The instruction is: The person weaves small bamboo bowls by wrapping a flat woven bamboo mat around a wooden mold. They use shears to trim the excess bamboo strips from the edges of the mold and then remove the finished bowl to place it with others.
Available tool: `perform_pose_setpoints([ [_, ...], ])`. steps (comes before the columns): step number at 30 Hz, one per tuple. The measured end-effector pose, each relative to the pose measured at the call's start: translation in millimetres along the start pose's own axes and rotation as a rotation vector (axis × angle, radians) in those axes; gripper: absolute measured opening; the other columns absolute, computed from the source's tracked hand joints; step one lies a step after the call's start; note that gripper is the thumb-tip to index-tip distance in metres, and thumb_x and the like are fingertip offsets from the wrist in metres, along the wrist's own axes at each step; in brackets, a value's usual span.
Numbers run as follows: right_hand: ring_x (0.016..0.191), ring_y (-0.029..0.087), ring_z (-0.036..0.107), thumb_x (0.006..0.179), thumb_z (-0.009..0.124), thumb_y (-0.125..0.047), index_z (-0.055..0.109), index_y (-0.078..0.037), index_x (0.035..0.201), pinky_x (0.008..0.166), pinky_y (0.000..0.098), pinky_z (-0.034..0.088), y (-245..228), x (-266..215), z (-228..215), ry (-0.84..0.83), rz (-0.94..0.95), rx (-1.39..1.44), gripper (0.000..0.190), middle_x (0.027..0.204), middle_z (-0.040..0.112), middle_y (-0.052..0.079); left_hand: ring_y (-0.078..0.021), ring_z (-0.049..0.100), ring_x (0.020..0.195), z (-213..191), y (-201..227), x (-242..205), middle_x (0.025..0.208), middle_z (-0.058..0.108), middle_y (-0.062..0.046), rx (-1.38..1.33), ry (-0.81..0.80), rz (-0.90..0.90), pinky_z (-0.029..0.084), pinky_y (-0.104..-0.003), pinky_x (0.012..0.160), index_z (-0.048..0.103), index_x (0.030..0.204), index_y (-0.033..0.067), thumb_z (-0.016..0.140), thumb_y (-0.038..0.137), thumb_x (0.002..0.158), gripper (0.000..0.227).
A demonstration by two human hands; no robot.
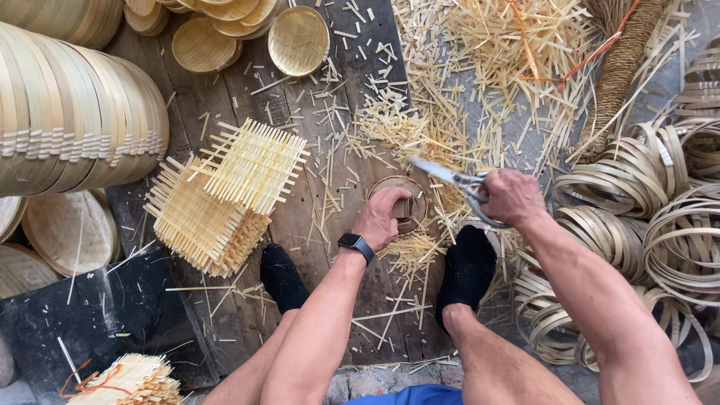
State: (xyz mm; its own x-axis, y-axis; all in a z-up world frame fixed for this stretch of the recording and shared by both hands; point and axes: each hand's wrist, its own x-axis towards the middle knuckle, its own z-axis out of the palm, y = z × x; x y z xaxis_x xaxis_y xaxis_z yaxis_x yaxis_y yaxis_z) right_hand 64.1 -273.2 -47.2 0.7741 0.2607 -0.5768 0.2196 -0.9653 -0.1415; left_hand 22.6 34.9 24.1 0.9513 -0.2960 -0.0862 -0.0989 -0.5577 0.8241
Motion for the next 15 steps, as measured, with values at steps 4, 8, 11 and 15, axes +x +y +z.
perform_pose_setpoints([
  [4,0.088,0.026,0.056,0.087,0.072,-0.041,0.061,0.001,0.103,0.075,0.0394,0.049,8,5,1,0.159,0.302,0.120,0.046,0.100,0.059,0.017,-0.0321,0.064,0.117,-3,-4,0,0.125,0.066,-0.015,-0.162,0.014,-0.101,0.051,-0.040,0.101,0.059,0.124,0.0070,0.073,0.003,0.068,0.058],
  [8,0.103,0.029,0.050,0.078,0.081,-0.028,0.058,0.004,0.120,0.090,0.0406,0.046,-2,8,0,0.177,0.391,0.126,0.058,0.115,0.051,0.020,-0.0275,0.065,0.115,11,-45,4,0.121,0.070,-0.014,0.069,0.339,-0.425,0.052,-0.040,0.100,0.065,0.131,0.0038,0.083,0.027,0.090,0.051],
  [11,0.114,0.032,0.055,0.084,0.078,-0.019,0.064,0.000,0.126,0.098,0.0446,0.049,-34,-11,-13,0.389,0.155,0.462,0.049,0.122,0.055,0.023,-0.0218,0.070,0.100,23,-79,6,0.114,0.072,-0.014,-0.062,0.212,-0.654,0.057,-0.034,0.088,0.070,0.127,0.0031,0.083,0.027,0.086,0.049],
  [15,0.100,0.018,0.070,0.090,0.075,-0.028,0.068,-0.007,0.125,0.089,0.0329,0.056,-76,0,-27,-0.140,-0.016,1.065,0.042,0.114,0.074,0.011,-0.0131,0.071,0.089,32,-92,16,0.106,0.079,-0.008,-0.604,0.067,-0.636,0.058,-0.028,0.080,0.074,0.122,0.0009,0.080,0.015,0.086,0.038],
])
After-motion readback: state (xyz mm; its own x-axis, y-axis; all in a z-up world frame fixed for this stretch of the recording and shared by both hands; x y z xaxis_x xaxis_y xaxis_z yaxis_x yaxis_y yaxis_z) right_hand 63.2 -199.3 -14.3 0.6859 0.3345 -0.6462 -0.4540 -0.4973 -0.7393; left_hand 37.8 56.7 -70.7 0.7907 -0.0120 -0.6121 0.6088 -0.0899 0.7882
